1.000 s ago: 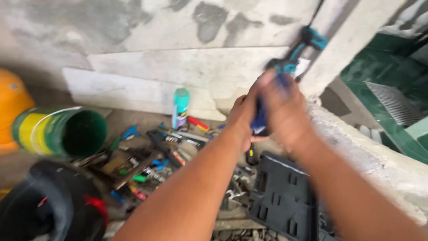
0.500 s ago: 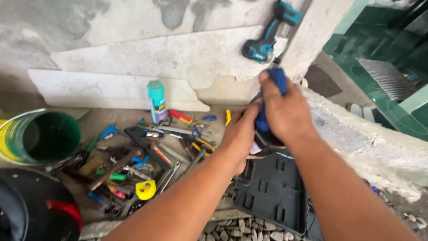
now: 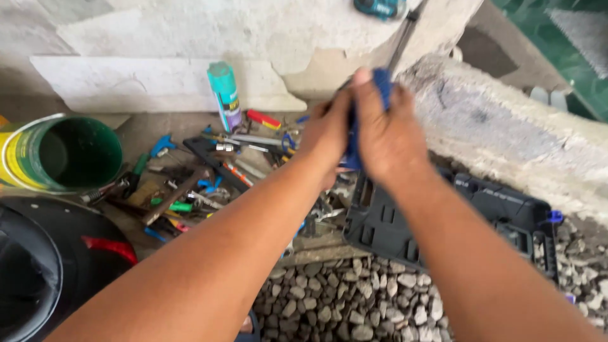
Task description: Cleaning a power tool battery using a cloth and organizing it into a storage case.
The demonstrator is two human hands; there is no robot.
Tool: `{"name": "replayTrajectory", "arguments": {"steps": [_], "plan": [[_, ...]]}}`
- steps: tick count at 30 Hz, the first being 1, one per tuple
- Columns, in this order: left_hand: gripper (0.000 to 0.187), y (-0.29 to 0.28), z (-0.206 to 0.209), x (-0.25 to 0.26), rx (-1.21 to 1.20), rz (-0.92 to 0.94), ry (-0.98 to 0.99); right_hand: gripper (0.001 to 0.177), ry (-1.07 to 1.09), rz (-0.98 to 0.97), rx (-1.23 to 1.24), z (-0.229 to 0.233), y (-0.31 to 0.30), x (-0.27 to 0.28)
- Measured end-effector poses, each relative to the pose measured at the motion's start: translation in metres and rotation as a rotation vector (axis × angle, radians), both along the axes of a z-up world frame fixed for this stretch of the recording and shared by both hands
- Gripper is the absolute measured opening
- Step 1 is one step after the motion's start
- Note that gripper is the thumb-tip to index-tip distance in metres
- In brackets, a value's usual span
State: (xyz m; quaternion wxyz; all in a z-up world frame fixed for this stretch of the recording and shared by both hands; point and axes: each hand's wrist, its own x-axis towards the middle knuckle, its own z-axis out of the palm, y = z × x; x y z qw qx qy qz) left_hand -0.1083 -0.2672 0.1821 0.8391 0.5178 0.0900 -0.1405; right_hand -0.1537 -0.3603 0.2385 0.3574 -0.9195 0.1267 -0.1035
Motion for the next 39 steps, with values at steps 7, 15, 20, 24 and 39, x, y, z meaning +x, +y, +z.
{"name": "replayTrajectory", "arguments": {"steps": [7,15,20,24,39], "plan": [[0.081,-0.032,-0.008,-0.021,0.232,-0.172,-0.135,0.106,0.057,-0.294,0.402,0.001,-0.044,0.012],[0.096,-0.004,-0.005,0.027,0.234,0.073,0.035,0.103,0.124,0.110,0.030,-0.014,-0.006,-0.013],[0.088,0.012,0.014,0.014,0.189,-0.090,-0.170,0.104,-0.084,0.091,0.250,-0.006,-0.016,0.003],[0.068,0.012,0.037,-0.022,0.062,-0.491,-0.038,0.098,-0.228,0.021,0.893,0.022,-0.044,0.007],[0.052,-0.021,0.057,-0.018,-0.145,-0.473,-0.045,0.069,-0.179,0.013,0.939,0.024,-0.051,-0.037]]}}
